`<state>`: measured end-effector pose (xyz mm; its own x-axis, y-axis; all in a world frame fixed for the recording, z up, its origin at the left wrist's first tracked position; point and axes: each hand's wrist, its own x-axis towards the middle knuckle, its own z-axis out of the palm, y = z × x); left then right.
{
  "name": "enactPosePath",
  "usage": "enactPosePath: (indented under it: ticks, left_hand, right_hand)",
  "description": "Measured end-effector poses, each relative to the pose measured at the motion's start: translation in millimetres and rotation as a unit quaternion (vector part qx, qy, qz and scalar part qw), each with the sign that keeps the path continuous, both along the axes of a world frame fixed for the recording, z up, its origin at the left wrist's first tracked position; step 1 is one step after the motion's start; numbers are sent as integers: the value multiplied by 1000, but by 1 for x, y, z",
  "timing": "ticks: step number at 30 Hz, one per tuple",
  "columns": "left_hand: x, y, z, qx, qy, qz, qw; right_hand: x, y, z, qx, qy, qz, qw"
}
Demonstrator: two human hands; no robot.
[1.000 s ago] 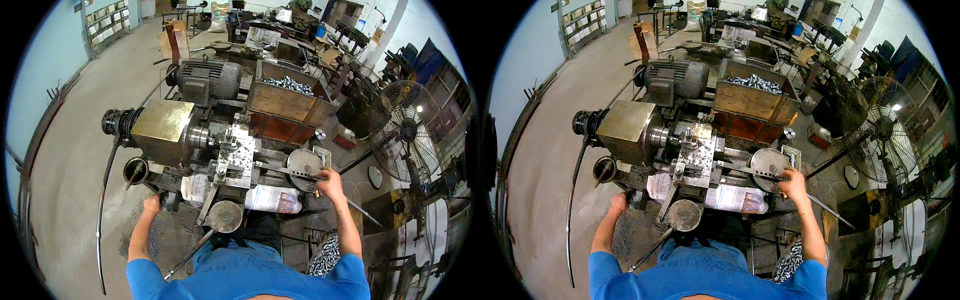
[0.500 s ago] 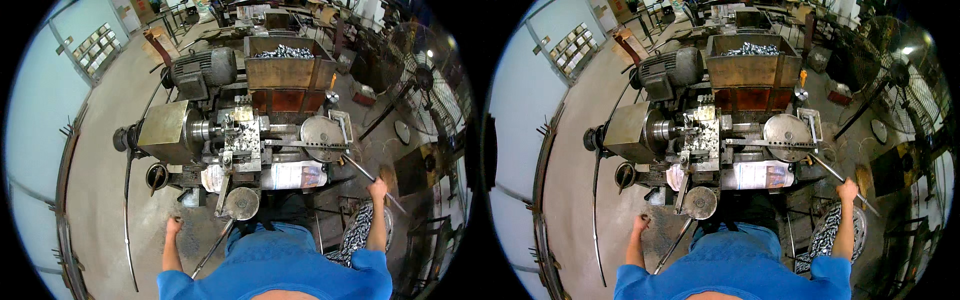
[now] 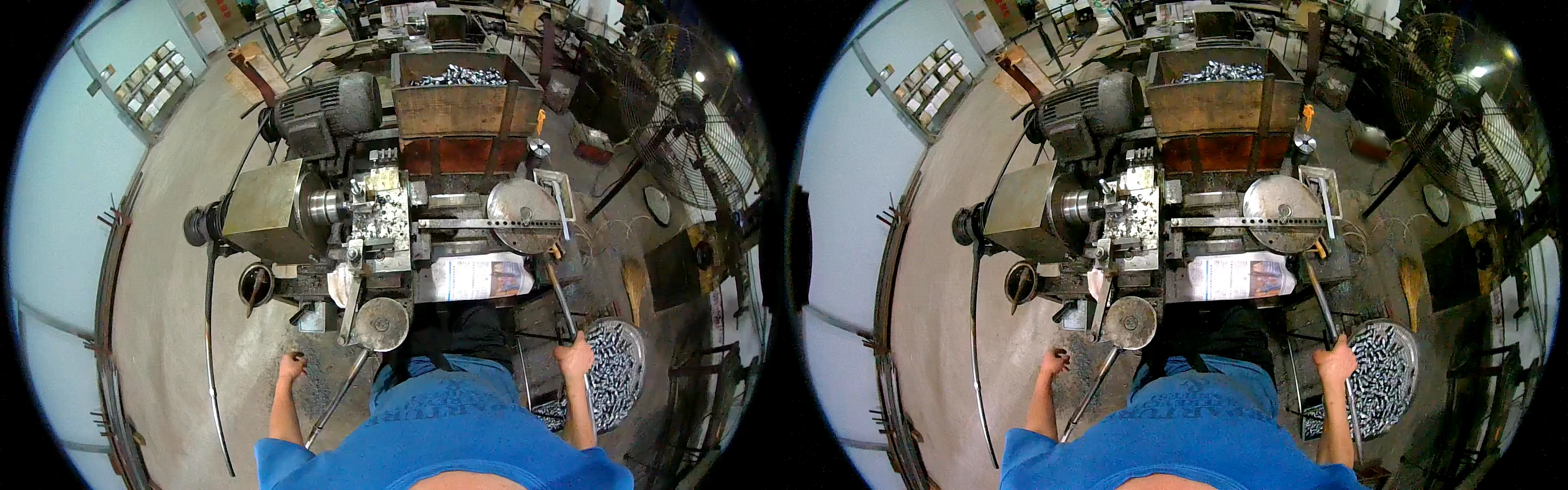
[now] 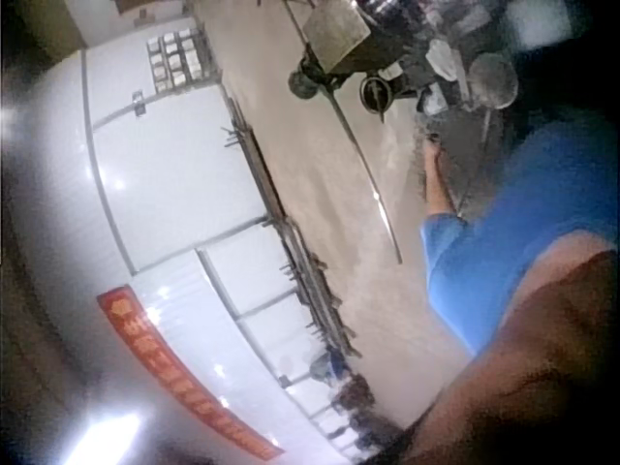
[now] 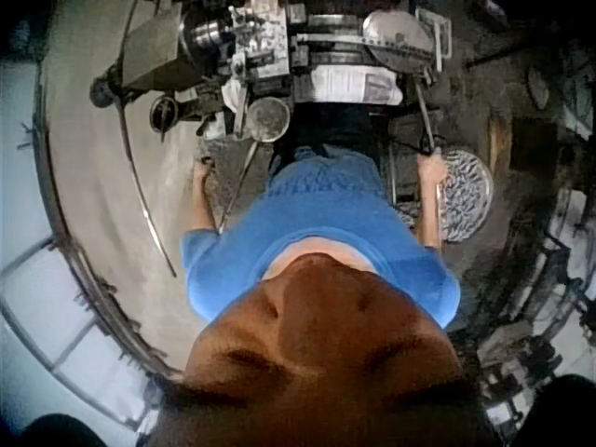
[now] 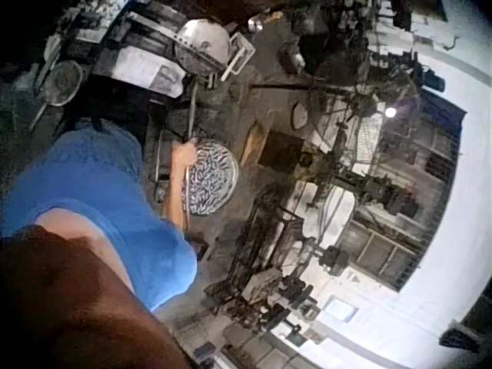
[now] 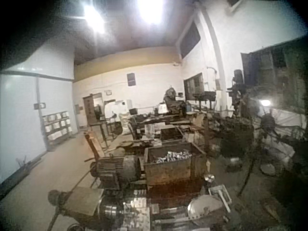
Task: The person operates a manual lathe machine by moving levers to process metal components. They pick up individual metal pieces from a container and place them into a circular bin after processing.
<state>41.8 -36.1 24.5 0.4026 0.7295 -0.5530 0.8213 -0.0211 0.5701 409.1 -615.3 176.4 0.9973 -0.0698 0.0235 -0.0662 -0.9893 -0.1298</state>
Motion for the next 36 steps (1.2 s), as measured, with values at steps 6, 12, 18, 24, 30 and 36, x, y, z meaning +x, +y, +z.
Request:
enactPosePath:
  ticks: [6, 12, 18, 24, 30, 36]
  left_hand:
    - [42, 18, 17, -7, -33, -29, 999]
    - [65, 61, 35, 242, 54, -109, 963]
    - [113, 55, 43, 280, 165, -284, 902]
    - [114, 17, -52, 352, 107, 51, 929]
    - [115, 47, -1, 280, 201, -270, 899]
    - [84, 40, 24, 254, 214, -219, 917]
  right_hand:
    - [9, -11, -8, 14, 9, 30, 999]
    - [124, -74, -19, -131, 5, 14, 991]
    - [186, -46, 12, -167, -92, -50, 980]
    - [143, -9, 10, -56, -191, 58, 978]
    - [130, 44, 46, 79, -213, 184, 956]
    - [119, 213, 129, 278, -200, 469, 814]
